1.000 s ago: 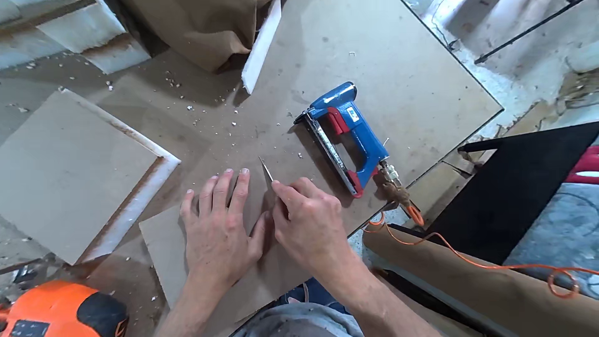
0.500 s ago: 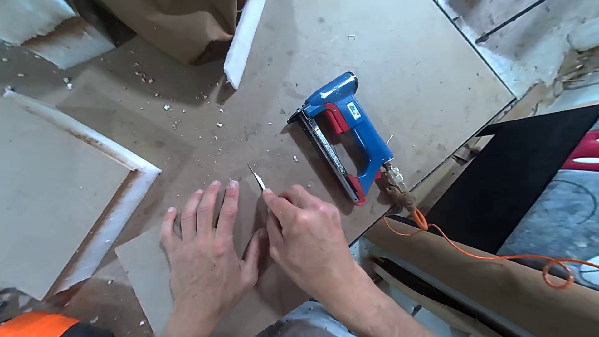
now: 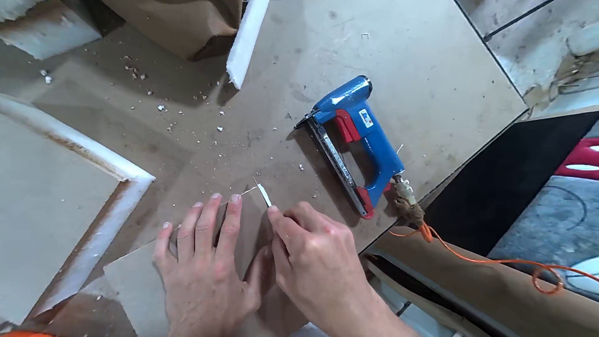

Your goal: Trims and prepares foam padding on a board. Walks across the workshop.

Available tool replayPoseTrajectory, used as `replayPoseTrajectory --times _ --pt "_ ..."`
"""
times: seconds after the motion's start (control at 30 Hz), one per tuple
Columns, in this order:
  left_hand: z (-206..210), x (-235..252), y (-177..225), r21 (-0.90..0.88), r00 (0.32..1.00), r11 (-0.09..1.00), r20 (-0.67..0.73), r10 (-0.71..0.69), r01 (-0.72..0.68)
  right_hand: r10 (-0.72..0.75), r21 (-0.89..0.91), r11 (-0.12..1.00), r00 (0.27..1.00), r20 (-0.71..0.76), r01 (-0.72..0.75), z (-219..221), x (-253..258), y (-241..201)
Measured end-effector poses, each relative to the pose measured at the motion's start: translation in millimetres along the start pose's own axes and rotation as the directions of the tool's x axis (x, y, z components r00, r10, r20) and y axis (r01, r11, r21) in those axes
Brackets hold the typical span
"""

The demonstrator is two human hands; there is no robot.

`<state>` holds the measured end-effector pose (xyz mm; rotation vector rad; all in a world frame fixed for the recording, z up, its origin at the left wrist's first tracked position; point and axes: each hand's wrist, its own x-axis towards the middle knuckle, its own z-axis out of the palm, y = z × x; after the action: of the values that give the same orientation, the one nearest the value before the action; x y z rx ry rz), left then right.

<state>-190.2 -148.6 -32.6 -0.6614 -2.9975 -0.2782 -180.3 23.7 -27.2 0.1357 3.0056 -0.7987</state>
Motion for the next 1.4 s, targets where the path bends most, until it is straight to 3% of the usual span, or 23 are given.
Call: replayPoseTrajectory --times 0.97,1.13,1.4 --pt "2.5 -0.1 -1.2 -0.002 1.000 1.000 -0.005 -0.013 0.013 -0.010 -0.082 0.996 0.994 0.107 0.019 -0.3 6.4 2.8" --pt "1.7 1.1 -0.7 0.003 1.000 1.000 -0.016 -0.017 0.017 -0.023 -0.062 0.998 0.999 -0.022 0.022 8.5 0.3 6.5" --pt "3.2 -0.4 -1.7 -0.010 1.000 1.000 -0.011 -0.029 0.029 0.080 0.152 0.987 0.988 -0.134 -0.060 25.5 -21.5 17.6"
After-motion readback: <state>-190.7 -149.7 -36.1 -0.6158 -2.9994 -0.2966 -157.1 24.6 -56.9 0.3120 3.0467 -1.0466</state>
